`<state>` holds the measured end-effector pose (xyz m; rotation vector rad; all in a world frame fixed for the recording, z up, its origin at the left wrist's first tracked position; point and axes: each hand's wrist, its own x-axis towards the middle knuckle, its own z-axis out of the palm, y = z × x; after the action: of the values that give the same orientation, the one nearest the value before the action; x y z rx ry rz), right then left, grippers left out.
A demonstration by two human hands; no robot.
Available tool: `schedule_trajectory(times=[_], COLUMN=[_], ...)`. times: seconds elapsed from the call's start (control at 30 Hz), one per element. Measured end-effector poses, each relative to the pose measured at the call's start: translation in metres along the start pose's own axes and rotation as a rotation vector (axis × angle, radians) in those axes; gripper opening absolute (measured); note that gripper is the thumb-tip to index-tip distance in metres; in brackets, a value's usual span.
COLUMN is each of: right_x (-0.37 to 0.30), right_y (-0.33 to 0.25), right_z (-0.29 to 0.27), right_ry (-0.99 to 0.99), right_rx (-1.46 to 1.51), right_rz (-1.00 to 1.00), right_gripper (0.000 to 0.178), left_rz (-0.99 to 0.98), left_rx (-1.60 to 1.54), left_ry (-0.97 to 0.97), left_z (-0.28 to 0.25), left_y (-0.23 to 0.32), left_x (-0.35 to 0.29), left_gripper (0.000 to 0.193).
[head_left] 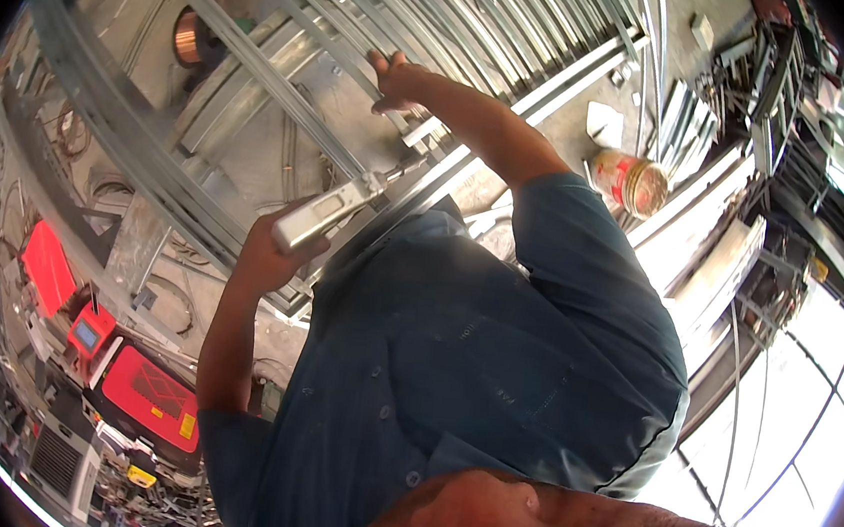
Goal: The person assembles a metal frame by placing metal bars into a grid structure, measuring with a tape measure, and welding joints using a handheld welding tool. The person repeatedly positions bars, measures spacing, and welds connections to secure the frame.
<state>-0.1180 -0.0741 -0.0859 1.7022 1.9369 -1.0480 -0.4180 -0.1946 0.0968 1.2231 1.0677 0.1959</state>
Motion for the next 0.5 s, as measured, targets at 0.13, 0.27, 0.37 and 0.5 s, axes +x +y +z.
schedule_trajectory(times=[0.13,0.27,0.37,0.5], right_x=[-0.002,0.001,0.003,-0.002], right_y=[-0.003,-0.003,-0.002,-0.002], right_z=[-0.005,-0.005,-0.004,-0.008], right_ry=[-0.056,-0.088,-0.091,-0.092], right_rx=[0.018,0.02,-0.022,-0.031], right_rz=[0.02,0.047,0.022,0.004], right_gripper=[0.119,0.118,0.114,0.111], left_rz=[-0.205,-0.243,-0.232,-0.228], left_rx=[-0.069,-0.239,-0.366,-0.299], left_ry=[-0.044,-0.109,-0.084,-0.166], left_z=[0.012,0.02,0.022,0.015], left_y=[-0.036,-0.05,-0.066,-0.075], left_x=[0.053,0.085,0.096,0.107], left_gripper=[0.045,0.043,0.043,0.043])
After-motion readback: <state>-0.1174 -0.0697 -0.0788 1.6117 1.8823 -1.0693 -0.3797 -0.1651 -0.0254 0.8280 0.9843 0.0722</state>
